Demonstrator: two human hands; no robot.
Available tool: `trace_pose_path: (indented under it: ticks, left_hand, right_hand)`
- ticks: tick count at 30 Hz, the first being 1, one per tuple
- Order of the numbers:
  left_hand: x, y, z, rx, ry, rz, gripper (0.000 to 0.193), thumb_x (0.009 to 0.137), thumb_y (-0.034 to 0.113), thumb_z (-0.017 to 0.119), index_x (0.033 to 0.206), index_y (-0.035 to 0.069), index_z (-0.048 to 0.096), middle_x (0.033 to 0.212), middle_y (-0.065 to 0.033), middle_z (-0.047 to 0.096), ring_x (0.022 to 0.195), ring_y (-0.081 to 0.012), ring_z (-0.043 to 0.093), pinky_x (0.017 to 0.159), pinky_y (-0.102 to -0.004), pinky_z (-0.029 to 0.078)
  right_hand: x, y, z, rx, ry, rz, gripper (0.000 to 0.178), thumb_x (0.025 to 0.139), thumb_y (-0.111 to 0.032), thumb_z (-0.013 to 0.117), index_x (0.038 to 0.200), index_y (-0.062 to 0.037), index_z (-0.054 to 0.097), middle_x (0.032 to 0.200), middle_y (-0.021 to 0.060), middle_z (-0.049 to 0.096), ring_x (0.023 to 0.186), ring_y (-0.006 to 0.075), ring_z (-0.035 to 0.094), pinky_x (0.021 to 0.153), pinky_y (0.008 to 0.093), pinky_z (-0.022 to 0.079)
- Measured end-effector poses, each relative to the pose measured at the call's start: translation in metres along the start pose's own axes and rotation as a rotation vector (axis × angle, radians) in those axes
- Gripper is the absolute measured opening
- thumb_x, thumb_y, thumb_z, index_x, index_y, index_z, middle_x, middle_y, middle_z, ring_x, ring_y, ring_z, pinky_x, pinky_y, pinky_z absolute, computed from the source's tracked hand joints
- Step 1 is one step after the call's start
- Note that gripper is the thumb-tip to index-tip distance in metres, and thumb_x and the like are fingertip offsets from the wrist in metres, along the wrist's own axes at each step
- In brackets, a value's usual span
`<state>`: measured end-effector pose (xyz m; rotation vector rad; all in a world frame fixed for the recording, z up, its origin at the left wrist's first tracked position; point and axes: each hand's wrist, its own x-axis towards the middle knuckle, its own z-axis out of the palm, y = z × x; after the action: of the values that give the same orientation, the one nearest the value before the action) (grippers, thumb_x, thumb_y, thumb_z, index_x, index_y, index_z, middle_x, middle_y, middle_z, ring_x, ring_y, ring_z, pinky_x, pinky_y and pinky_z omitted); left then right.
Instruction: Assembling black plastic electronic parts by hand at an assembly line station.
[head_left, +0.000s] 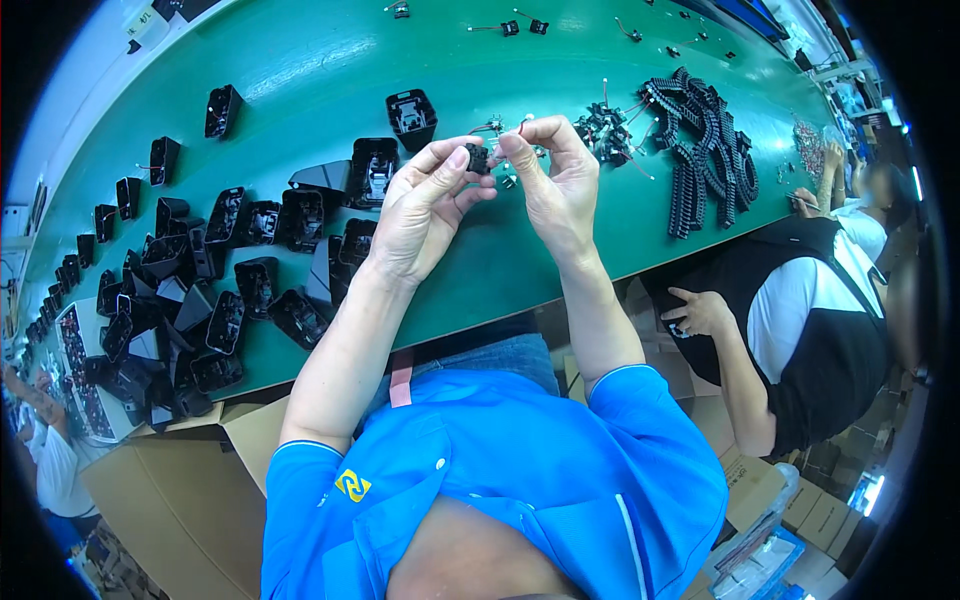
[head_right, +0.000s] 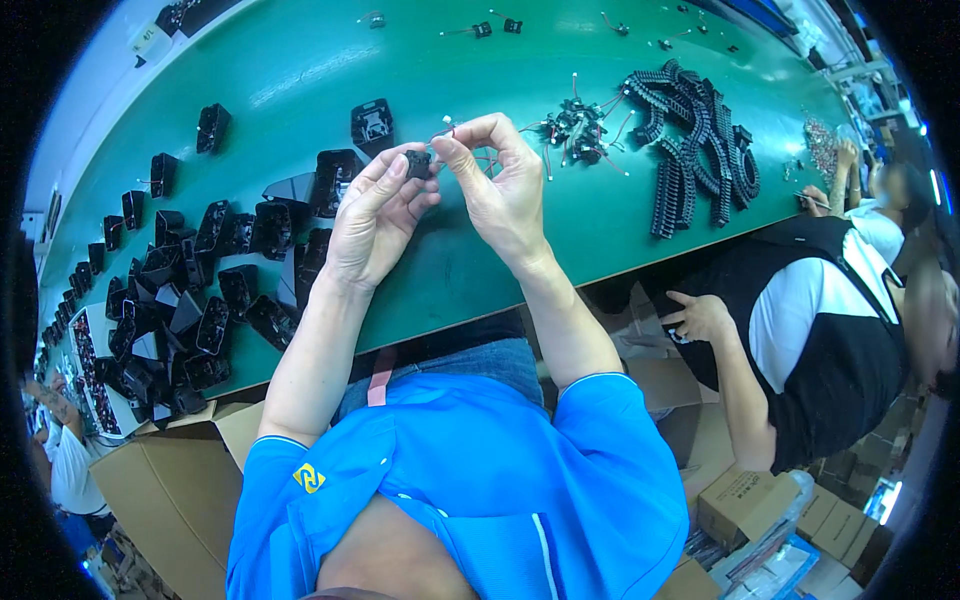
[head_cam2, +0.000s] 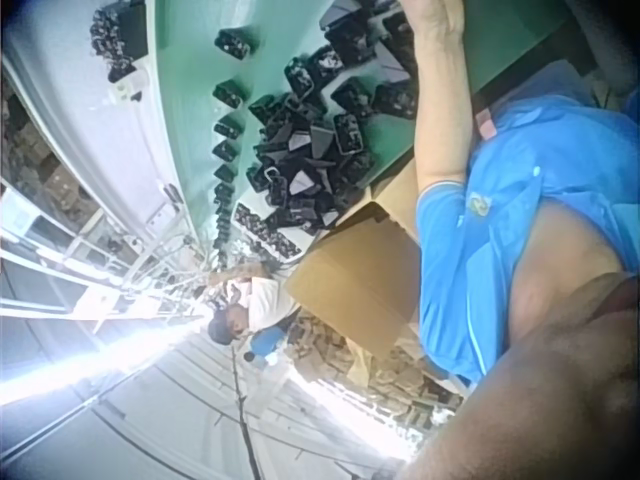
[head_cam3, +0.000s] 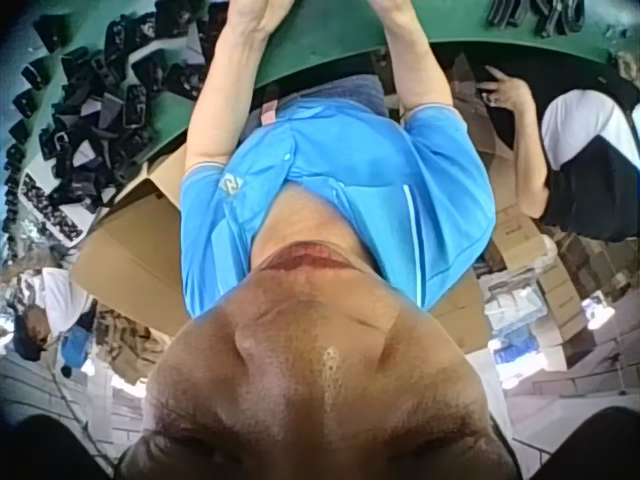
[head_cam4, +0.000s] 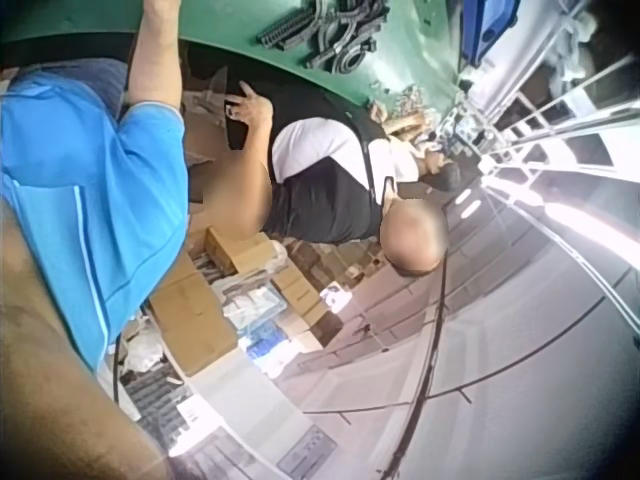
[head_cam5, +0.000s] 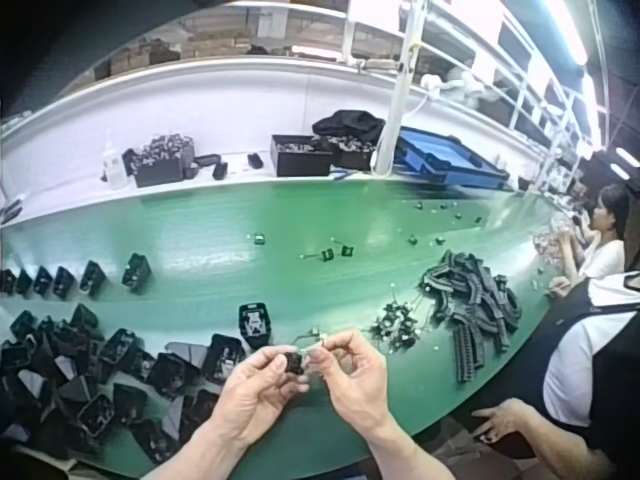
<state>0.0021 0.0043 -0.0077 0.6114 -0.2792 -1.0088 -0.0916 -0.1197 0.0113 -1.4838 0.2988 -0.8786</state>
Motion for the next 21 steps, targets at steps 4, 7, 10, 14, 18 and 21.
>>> trace_pose_path:
  ticks: [4, 7, 10, 14, 18, 21]
  left_hand:
    - [0.000, 0.001, 0.002, -0.013, 0.012, -0.010, 0.029, 0.099, 0.014, 0.064, 0.123, -0.002, 0.059, 0.106, -0.0131, 0.066, 0.086, -0.0144, 0.066, 0.082, -0.0278, 0.058]
    - [0.000, 0.000, 0.002, -0.041, 0.034, -0.010, 0.025, 0.098, 0.013, 0.064, 0.118, -0.001, 0.061, 0.103, -0.0124, 0.067, 0.084, -0.0164, 0.066, 0.080, -0.0271, 0.058]
    - [0.000, 0.000, 0.003, -0.044, 0.033, -0.017, 0.024, 0.098, 0.013, 0.064, 0.117, -0.001, 0.061, 0.102, -0.0122, 0.067, 0.084, -0.0162, 0.066, 0.080, -0.0269, 0.058]
    - [-0.001, 0.000, 0.002, -0.046, 0.025, -0.025, 0.023, 0.099, 0.013, 0.064, 0.117, -0.001, 0.061, 0.103, -0.0111, 0.066, 0.084, -0.0148, 0.066, 0.080, -0.0268, 0.057]
    - [-0.001, 0.000, -0.001, -0.043, 0.005, -0.032, 0.026, 0.099, 0.014, 0.064, 0.120, -0.001, 0.060, 0.106, -0.0083, 0.065, 0.084, -0.0109, 0.064, 0.081, -0.0268, 0.057]
    - [-0.001, -0.001, 0.000, -0.028, -0.006, -0.020, 0.025, 0.099, 0.014, 0.063, 0.119, 0.000, 0.060, 0.104, -0.0081, 0.065, 0.085, -0.0106, 0.063, 0.081, -0.0264, 0.056]
  right_hand:
    - [0.002, 0.001, -0.001, -0.167, -0.017, -0.074, 0.016, 0.087, -0.017, 0.079, 0.088, -0.0048, 0.069, 0.087, 0.0039, 0.064, 0.083, 0.0144, 0.059, 0.074, 0.0260, 0.048]
    - [0.005, 0.003, -0.002, -0.382, -0.065, -0.256, 0.017, 0.086, -0.019, 0.080, 0.086, -0.0057, 0.069, 0.088, 0.0029, 0.062, 0.089, 0.0157, 0.053, 0.079, 0.0280, 0.044]
    - [0.006, -0.001, -0.004, -0.387, -0.089, -0.223, 0.016, 0.085, -0.019, 0.080, 0.085, -0.0064, 0.070, 0.088, 0.0025, 0.062, 0.092, 0.0164, 0.051, 0.081, 0.0284, 0.043]
    - [0.008, -0.006, -0.007, -0.403, -0.119, -0.192, 0.016, 0.084, -0.019, 0.080, 0.084, -0.0071, 0.070, 0.089, 0.0021, 0.062, 0.094, 0.0170, 0.049, 0.083, 0.0288, 0.041]
    - [0.009, -0.006, -0.008, -0.433, -0.137, -0.190, 0.015, 0.084, -0.018, 0.080, 0.085, -0.0073, 0.070, 0.088, 0.0021, 0.062, 0.092, 0.0169, 0.049, 0.082, 0.0286, 0.041]
    - [0.008, -0.007, -0.007, -0.440, -0.144, -0.207, 0.014, 0.084, -0.018, 0.080, 0.084, -0.0075, 0.070, 0.088, 0.0019, 0.061, 0.092, 0.0168, 0.048, 0.082, 0.0285, 0.041]
